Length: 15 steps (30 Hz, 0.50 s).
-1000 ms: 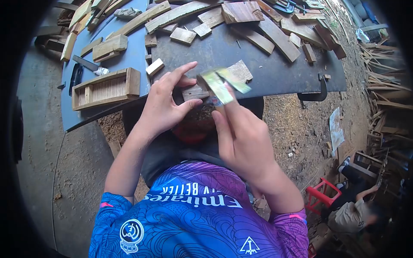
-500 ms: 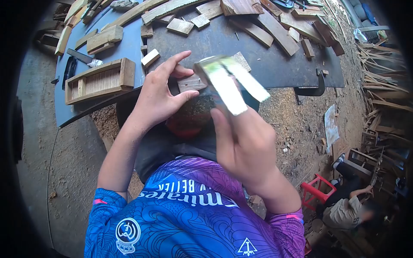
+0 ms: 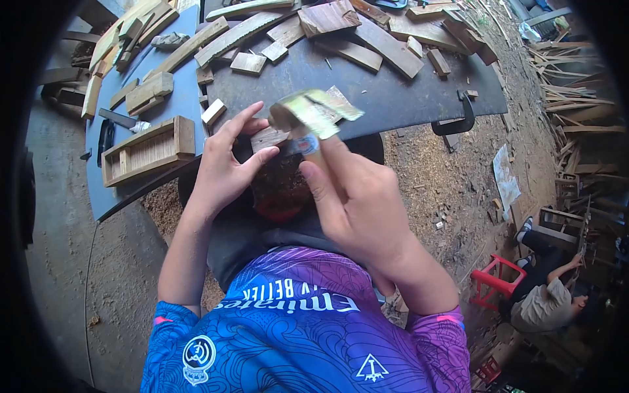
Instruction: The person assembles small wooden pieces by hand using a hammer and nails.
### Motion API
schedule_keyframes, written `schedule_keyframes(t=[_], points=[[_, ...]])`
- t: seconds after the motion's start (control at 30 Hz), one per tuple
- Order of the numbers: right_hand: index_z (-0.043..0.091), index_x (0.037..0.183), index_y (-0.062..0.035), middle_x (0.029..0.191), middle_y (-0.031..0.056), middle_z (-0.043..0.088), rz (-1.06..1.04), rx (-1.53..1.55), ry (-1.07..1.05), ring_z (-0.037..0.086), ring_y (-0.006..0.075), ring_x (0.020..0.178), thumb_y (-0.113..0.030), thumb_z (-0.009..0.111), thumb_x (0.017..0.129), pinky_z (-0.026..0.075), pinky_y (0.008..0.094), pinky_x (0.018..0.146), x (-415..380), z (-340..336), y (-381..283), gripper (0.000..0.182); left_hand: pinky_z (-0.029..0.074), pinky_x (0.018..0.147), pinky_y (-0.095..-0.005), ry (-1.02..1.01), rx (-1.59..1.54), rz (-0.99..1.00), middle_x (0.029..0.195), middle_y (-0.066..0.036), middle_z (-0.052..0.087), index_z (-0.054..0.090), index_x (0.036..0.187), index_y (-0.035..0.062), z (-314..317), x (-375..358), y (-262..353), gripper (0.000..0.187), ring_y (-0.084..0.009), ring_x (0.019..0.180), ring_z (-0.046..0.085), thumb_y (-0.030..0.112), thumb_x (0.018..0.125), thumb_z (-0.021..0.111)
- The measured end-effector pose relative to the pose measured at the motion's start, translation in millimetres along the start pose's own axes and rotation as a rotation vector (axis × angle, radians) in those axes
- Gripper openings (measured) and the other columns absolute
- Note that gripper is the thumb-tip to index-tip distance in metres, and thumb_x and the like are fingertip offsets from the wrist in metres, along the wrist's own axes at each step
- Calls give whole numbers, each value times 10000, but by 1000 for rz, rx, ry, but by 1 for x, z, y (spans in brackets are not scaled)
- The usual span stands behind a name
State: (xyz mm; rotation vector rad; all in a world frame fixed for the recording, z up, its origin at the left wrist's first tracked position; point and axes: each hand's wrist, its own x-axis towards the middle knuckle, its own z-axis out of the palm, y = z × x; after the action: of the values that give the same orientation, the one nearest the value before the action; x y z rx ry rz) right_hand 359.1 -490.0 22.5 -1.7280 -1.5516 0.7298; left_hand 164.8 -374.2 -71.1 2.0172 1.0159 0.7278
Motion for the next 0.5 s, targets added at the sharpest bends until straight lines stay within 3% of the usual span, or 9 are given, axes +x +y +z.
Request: schedule_keyframes(t=[0.03, 0.07, 0.13, 0.17, 0.2, 0.27, 0.3, 0.5], points=[[517, 1494, 15, 780, 29, 666, -8, 136, 42, 581, 66, 556, -148, 607, 1047, 468, 238, 516, -3, -1, 5, 485, 511, 1022, -375, -43, -111, -118, 1217, -136, 741, 571, 1441, 45, -7, -3, 10, 614, -244, 1133, 691, 214, 900, 808], [508, 1502, 10, 806, 56, 668, 46, 231, 72, 576, 76, 553, -175, 586, 1063, 456, 219, 511, -7, -4, 4, 483, 511, 1022, -375, -40, -101, -116, 1217, -136, 741, 571, 1441, 45, -9, -6, 12, 614, -244, 1133, 691, 214, 900, 808], [504, 1508, 7, 785, 43, 640, 162, 497, 103, 578, 56, 588, -156, 599, 1055, 466, 228, 527, -11, -10, -1, 490, 497, 1036, -359, -91, -917, -345, 1279, -164, 703, 577, 1427, -1, -15, -12, 10, 525, -215, 1202, 661, 219, 977, 736], [491, 1518, 3, 828, 36, 642, 179, 544, 94, 564, 51, 586, -177, 579, 1071, 458, 197, 529, -12, -11, 1, 490, 513, 1021, -352, -117, -1076, -424, 1372, -193, 637, 526, 1451, -33, -21, -17, 9, 499, -219, 1223, 635, 259, 1057, 620], [491, 1518, 3, 828, 36, 642, 170, 556, 90, 564, 51, 586, -177, 579, 1071, 458, 197, 529, -11, -9, 3, 490, 513, 1021, -352, -110, -1062, -422, 1372, -193, 637, 526, 1451, -33, -27, -19, 10, 499, -219, 1223, 635, 259, 1057, 620], [488, 1518, 7, 826, 38, 642, 252, 562, 78, 566, 55, 580, -193, 581, 1073, 463, 204, 521, -11, -5, 6, 496, 528, 1009, -364, -263, -1459, -486, 1421, -206, 586, 447, 1508, -19, -37, -22, 14, 526, -210, 1207, 630, 311, 1102, 507], [488, 1520, 2, 829, 36, 643, 283, 567, 52, 570, 55, 579, -200, 581, 1075, 467, 207, 517, -11, -4, 7, 497, 535, 1004, -386, -296, -1535, -502, 1448, -211, 548, 382, 1542, -12, -37, -24, 10, 549, -229, 1204, 626, 341, 1124, 425], [489, 1520, 2, 838, 41, 654, 301, 542, -36, 586, 63, 593, -183, 597, 1062, 482, 220, 525, -9, 7, 17, 505, 540, 991, -388, -286, -1576, -537, 1397, -201, 578, 403, 1529, -14, -37, -36, 14, 548, -253, 1194, 631, 348, 1119, 437]])
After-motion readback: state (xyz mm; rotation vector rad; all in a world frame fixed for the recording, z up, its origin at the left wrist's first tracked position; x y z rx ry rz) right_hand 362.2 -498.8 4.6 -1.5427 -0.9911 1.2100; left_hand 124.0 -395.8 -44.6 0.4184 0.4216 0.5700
